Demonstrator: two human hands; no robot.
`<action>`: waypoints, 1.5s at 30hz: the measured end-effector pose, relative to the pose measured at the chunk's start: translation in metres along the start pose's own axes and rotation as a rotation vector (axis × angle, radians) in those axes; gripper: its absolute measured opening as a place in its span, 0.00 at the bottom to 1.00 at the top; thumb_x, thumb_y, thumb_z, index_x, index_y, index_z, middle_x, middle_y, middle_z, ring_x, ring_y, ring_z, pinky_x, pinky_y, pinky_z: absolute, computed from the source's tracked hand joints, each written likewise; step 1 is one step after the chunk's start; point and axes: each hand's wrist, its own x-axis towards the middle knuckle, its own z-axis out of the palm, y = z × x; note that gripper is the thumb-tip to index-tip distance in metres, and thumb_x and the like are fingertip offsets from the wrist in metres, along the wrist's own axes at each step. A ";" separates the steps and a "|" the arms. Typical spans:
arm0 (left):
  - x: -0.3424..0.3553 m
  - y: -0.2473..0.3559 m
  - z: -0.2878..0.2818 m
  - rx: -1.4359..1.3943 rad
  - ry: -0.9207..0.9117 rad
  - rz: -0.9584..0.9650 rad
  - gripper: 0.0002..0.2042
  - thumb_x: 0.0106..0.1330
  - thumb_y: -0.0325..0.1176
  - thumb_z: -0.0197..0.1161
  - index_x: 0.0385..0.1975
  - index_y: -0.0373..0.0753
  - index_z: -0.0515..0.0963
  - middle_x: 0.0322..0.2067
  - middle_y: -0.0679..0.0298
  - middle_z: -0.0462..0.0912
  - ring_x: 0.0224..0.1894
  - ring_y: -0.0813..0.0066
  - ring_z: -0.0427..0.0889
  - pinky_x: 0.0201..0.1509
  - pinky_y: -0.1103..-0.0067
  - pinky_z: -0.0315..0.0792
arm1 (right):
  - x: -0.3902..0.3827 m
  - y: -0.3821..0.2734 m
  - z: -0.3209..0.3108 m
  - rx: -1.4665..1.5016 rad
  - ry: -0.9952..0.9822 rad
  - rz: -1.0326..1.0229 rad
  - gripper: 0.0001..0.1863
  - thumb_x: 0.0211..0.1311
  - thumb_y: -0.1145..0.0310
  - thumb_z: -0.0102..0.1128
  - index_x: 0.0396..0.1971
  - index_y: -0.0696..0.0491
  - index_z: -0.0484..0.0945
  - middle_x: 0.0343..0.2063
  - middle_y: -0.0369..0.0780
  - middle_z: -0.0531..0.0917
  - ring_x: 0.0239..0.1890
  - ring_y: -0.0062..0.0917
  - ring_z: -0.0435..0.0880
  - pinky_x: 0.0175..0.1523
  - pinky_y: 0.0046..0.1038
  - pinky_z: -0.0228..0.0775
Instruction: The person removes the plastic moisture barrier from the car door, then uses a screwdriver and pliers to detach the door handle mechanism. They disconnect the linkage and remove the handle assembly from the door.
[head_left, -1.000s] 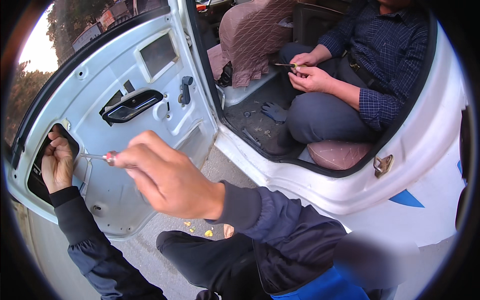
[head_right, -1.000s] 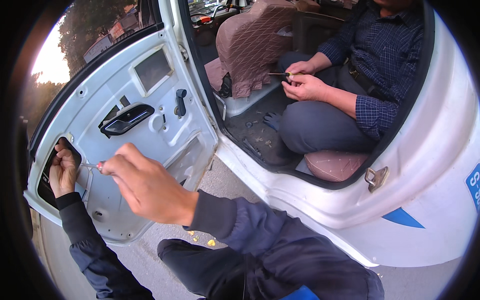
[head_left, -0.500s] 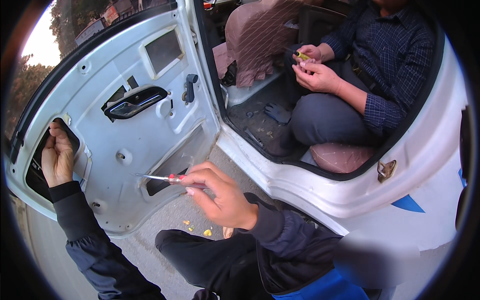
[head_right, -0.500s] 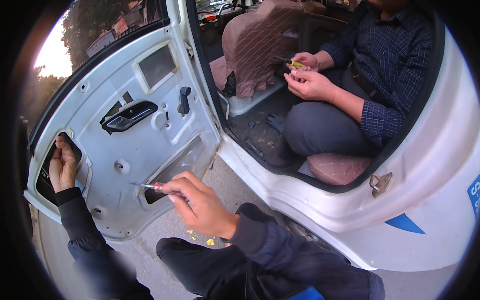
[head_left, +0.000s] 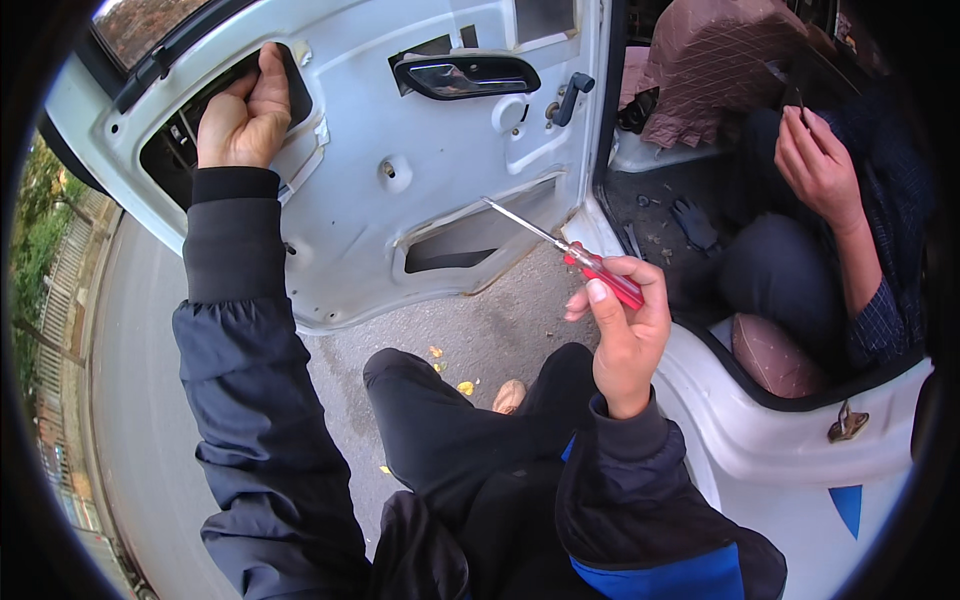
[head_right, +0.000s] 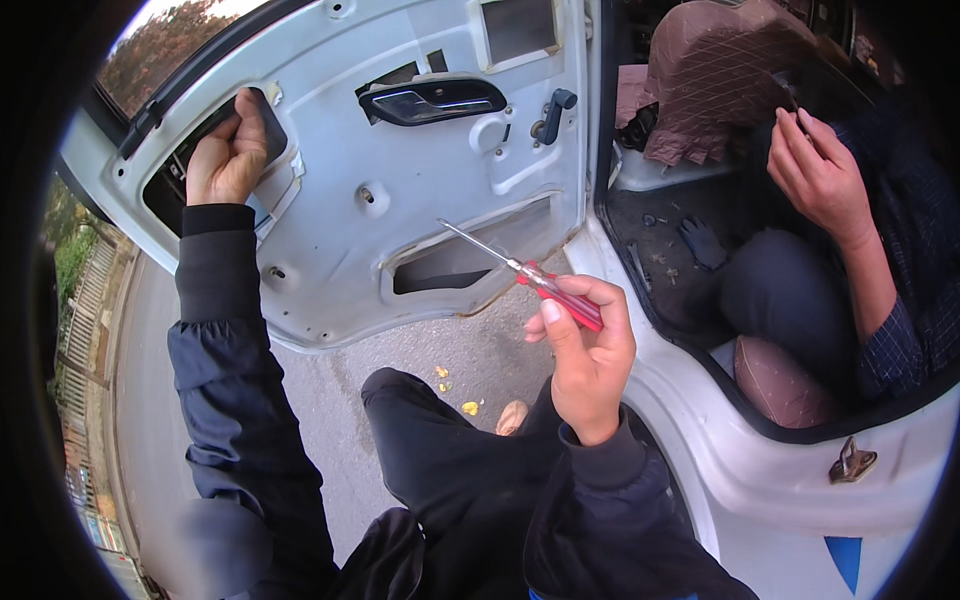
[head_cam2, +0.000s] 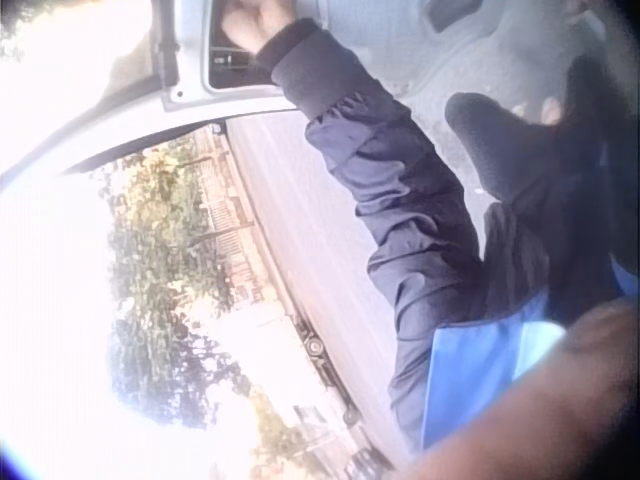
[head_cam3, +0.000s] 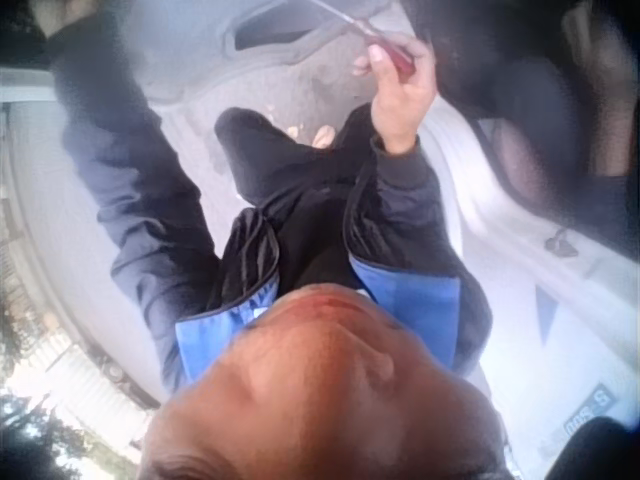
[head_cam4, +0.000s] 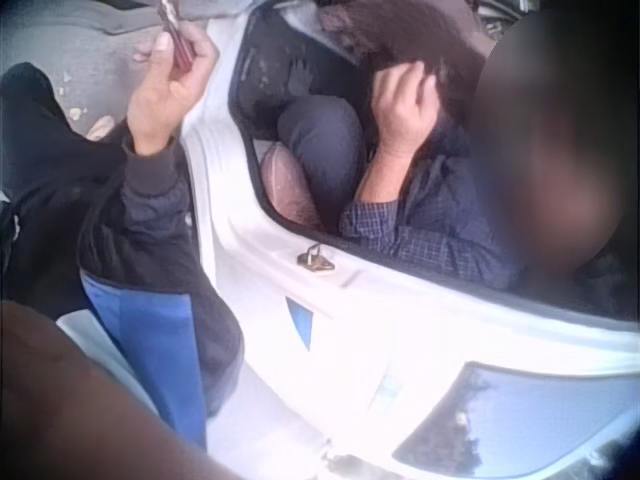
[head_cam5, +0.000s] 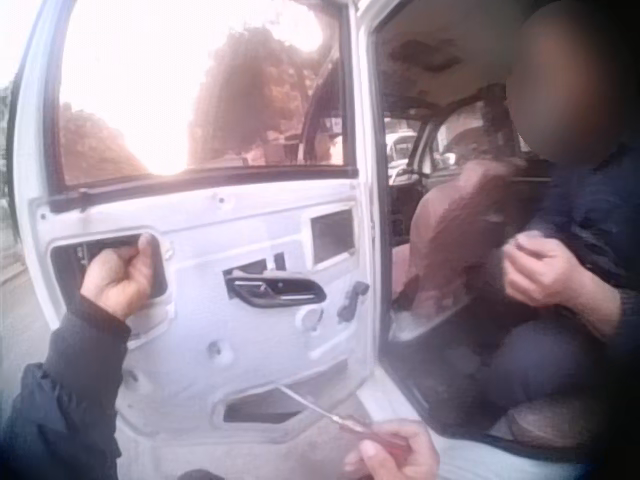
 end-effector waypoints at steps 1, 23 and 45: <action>0.004 0.000 0.000 0.016 0.008 -0.026 0.13 0.80 0.19 0.43 0.55 0.19 0.72 0.50 0.42 0.82 0.53 0.53 0.85 0.63 0.65 0.84 | -0.001 -0.001 0.000 -0.009 0.008 0.008 0.11 0.74 0.78 0.58 0.53 0.60 0.73 0.42 0.43 0.85 0.35 0.19 0.84 0.43 0.24 0.80; -0.064 -0.030 0.007 0.444 -0.232 0.041 0.14 0.81 0.31 0.47 0.49 0.26 0.77 0.44 0.49 0.86 0.34 0.68 0.82 0.39 0.79 0.79 | -0.014 -0.004 -0.004 -0.002 0.085 0.073 0.11 0.74 0.76 0.57 0.52 0.59 0.73 0.39 0.45 0.86 0.30 0.20 0.83 0.37 0.24 0.78; -0.277 -0.209 -0.113 0.769 -0.093 -0.689 0.15 0.81 0.40 0.49 0.34 0.37 0.74 0.21 0.70 0.71 0.20 0.83 0.67 0.24 0.83 0.59 | -0.029 0.035 -0.004 -0.256 -0.315 0.512 0.19 0.71 0.71 0.63 0.60 0.58 0.79 0.34 0.34 0.81 0.25 0.12 0.75 0.29 0.16 0.66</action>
